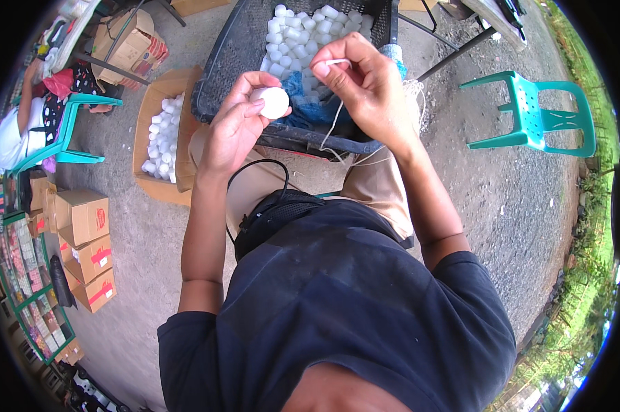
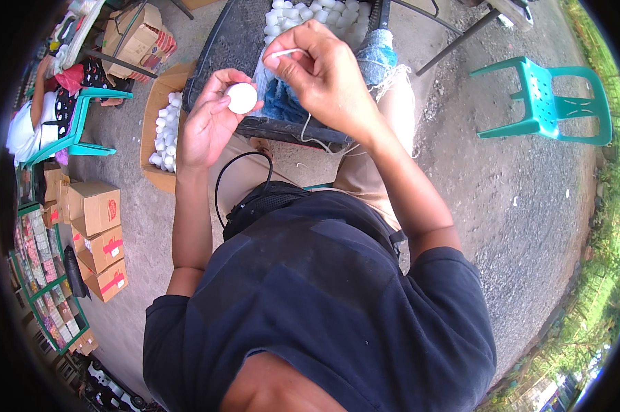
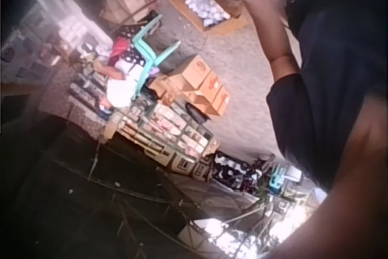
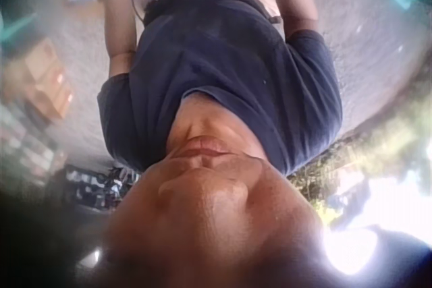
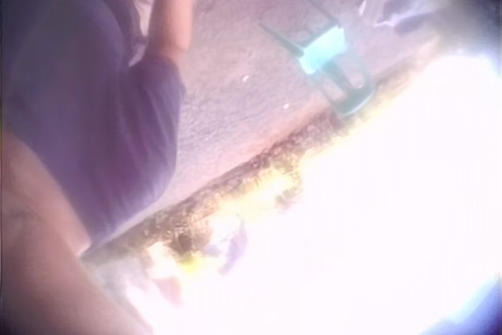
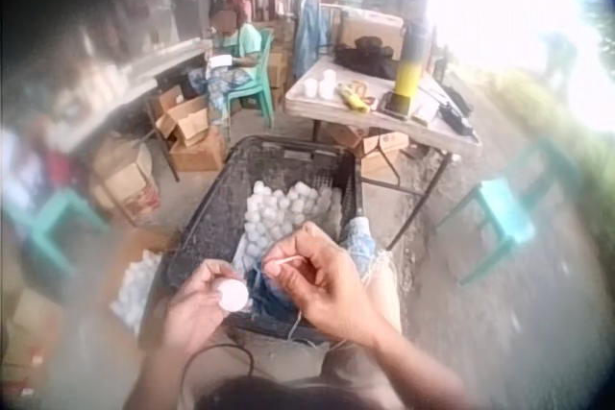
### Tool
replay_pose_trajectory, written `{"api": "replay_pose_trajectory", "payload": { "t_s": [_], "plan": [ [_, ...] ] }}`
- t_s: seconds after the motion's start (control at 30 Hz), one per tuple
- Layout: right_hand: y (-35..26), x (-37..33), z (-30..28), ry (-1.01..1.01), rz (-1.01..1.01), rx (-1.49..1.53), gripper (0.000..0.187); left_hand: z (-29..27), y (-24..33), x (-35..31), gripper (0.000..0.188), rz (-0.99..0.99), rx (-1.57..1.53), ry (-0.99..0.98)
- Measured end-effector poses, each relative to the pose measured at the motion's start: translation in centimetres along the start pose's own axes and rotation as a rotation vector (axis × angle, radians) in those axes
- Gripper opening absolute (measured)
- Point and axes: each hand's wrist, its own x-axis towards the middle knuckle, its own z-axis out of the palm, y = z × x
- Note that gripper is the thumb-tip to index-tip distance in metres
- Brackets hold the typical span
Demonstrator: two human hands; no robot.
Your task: The person repeatedly picks small white cylindrical objects from a basket, wipes them with a blue cloth, inserts a string, and cuts the string with scissors. The process is repeated for multiple items in a repetitive assembly loop.
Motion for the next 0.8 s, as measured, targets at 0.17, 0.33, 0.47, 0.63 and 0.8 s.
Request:
{"api": "replay_pose_trajectory", "payload": {
  "t_s": [0.17, 0.33, 0.47, 0.63, 0.8],
  "plan": [
    [-2.1, -1.1, 0.8, -0.185, 0.121, 0.047, 0.011, 0.4, 1.3, -0.9, 0.037, 0.016, -0.171, -0.017],
    [-0.3, -1.3, 0.8, -0.179, -0.038, 0.000, 0.011, -0.7, 0.7, -1.2, 0.039, -0.015, -0.379, -0.099],
    [-0.5, -2.0, 1.0, -0.208, 0.114, 0.082, 0.007, -0.6, 0.3, -1.2, 0.039, -0.017, -0.428, -0.110],
    [-0.6, -2.4, 1.3, -0.202, 0.101, 0.131, 0.009, -0.2, 0.2, -1.5, 0.037, -0.027, -0.482, -0.011],
    [-1.1, -2.2, 0.9, -0.252, 0.123, -0.040, 0.014, -0.7, -0.2, -1.8, 0.040, -0.111, -0.464, 0.142]
  ]
}}
